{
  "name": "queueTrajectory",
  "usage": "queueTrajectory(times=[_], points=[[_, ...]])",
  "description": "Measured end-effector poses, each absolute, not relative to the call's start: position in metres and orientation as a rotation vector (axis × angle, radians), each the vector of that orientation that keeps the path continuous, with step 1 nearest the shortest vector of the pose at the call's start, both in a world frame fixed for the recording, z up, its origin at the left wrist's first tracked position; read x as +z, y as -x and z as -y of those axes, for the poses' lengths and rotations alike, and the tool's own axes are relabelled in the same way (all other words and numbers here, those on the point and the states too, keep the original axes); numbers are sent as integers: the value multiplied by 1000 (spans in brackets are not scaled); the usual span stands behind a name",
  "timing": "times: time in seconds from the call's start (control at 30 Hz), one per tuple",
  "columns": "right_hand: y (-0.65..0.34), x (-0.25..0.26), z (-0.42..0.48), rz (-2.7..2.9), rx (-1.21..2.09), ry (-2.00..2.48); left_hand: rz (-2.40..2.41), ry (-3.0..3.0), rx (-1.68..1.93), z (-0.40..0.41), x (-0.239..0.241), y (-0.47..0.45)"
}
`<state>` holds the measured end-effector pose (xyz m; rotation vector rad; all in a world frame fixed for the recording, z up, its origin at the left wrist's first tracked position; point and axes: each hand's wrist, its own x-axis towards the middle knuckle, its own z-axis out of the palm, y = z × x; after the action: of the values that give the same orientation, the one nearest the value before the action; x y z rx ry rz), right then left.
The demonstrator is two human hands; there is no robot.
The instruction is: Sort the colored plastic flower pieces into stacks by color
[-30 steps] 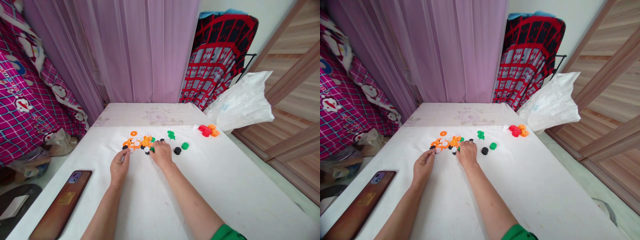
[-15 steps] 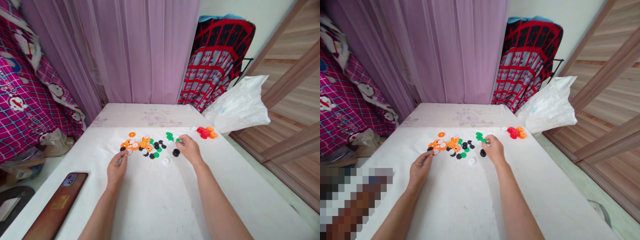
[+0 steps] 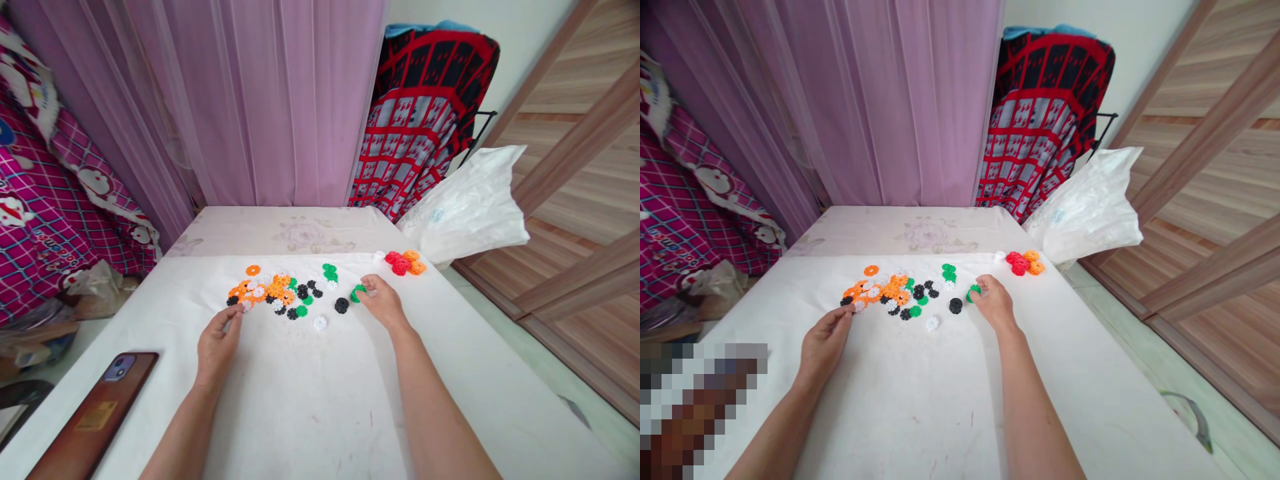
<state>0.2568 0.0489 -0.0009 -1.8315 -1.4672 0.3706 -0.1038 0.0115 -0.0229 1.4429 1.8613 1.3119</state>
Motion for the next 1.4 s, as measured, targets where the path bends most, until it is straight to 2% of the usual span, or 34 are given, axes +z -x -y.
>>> queueTrajectory(times=[0.6,0.9,1.0,1.1,1.2,1.4], points=[[-255,-7,-45,1618,339,2022,-1855,-1424,1323,-11,-22,103],[-257,0,-64,1518,412,1804,-1850,-1426,1309,-10,-20,102],[-235,20,-95,1618,422,1863,-1857,-1421,1313,-10,-19,102],[-203,39,-127,1699,550,2181,-1861,-1391,1350,-11,-18,101],[-169,47,-145,1672,650,2319,-1837,-1382,1456,-11,-18,101],[-98,36,-116,1785,618,2331,-1869,-1427,1499,-11,-23,103]])
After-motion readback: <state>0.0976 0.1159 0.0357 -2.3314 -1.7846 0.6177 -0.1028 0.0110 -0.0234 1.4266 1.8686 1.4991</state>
